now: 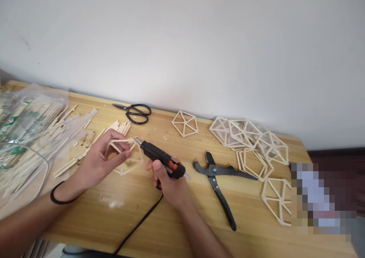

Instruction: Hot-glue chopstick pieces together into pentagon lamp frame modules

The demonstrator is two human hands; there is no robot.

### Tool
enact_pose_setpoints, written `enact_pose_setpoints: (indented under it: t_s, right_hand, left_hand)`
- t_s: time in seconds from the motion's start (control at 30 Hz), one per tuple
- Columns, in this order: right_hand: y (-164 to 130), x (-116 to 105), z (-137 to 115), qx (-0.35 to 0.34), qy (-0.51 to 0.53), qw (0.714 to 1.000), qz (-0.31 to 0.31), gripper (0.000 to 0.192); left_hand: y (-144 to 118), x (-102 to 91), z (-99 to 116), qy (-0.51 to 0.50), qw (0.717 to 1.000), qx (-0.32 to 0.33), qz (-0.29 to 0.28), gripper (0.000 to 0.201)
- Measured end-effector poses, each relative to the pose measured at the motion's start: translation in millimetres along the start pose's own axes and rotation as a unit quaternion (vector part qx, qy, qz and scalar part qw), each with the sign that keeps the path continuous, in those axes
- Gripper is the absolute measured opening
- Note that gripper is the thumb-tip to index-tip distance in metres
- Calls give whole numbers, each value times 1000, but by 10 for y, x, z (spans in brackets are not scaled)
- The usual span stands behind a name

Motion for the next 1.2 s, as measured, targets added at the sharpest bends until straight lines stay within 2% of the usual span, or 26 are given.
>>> enact_pose_setpoints:
  t_s: [0.33,0.6,0.87,1.2]
  right_hand:
    - [43,-15,24,-18,-23,1000,-2,62]
    - [53,-64,-6,-13,66,997,-24,61]
    - [82,-44,-42,-16,43,999,-22,60]
    - [77,-98,42,-3,31,999,-5,62]
  left_hand:
    - [11,3,49,-33,999,-26,6,17]
    - [26,-19,65,-61,997,-31,23,21]
    - [16,-39,62,-71,997,-13,-8,19]
    - [7,-44,63,-69,997,-10,-18,17]
Point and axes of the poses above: each hand's wrist, its own y-axis towards the middle knuckle, its own x-axis out of the palm, z = x × y, the point moved 1 cm from there along y, towards the middle knuckle, and after that the axes turned 3 degrees about y, right-handed, at the moved point
